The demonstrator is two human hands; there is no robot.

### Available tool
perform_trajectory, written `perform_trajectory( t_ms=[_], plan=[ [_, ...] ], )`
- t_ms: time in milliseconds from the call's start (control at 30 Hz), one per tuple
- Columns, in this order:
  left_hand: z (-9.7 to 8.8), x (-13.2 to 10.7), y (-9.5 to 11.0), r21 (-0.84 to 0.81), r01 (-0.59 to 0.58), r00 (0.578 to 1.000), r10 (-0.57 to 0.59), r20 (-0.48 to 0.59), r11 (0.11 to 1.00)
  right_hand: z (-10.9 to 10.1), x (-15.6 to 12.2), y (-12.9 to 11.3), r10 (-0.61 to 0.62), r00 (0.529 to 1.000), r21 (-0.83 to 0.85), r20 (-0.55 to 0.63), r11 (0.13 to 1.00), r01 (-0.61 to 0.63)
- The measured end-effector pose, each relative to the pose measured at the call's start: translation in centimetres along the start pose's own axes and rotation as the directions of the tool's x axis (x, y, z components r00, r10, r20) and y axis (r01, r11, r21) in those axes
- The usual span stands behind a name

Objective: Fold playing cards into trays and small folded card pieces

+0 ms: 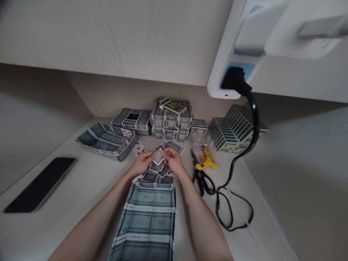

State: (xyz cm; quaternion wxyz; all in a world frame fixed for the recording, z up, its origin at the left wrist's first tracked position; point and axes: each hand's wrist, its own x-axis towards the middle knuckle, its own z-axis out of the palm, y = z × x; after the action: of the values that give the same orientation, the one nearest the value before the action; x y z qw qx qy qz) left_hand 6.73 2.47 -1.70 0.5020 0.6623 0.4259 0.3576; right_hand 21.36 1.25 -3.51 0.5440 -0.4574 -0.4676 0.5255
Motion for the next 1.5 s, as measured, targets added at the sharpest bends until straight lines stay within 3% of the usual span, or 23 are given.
perform_trajectory(
  t_ms=[433,700,900,1167,1500],
  plan=[
    [0.2,0.3,-0.4,0.148,-0.039,0.998,0.047,-0.052,0.988,-0.1,0.0,0.1,-0.034,0.999,-0.023,-0.038,0.999,0.033],
    [0.3,0.1,-0.3,0.087,0.020,0.996,-0.013,-0.085,0.996,0.0,-0.1,-0.3,-0.029,0.998,0.010,-0.063,1.000,0.029],
    [0.3,0.2,-0.7,0.249,-0.025,0.990,0.059,-0.128,0.968,-0.2,0.2,0.2,-0.046,0.998,-0.052,-0.033,0.998,0.044],
    [0.7,0.0,-1.4,0.521,-0.019,0.957,0.167,-0.239,0.854,0.0,0.3,0.6,-0.083,0.996,-0.165,-0.029,0.983,0.077],
    [0.5,0.1,-1.2,0.466,-0.050,0.962,0.167,-0.214,0.883,0.3,-0.1,0.5,-0.062,0.995,-0.209,0.080,0.975,0.078]
  ],
)
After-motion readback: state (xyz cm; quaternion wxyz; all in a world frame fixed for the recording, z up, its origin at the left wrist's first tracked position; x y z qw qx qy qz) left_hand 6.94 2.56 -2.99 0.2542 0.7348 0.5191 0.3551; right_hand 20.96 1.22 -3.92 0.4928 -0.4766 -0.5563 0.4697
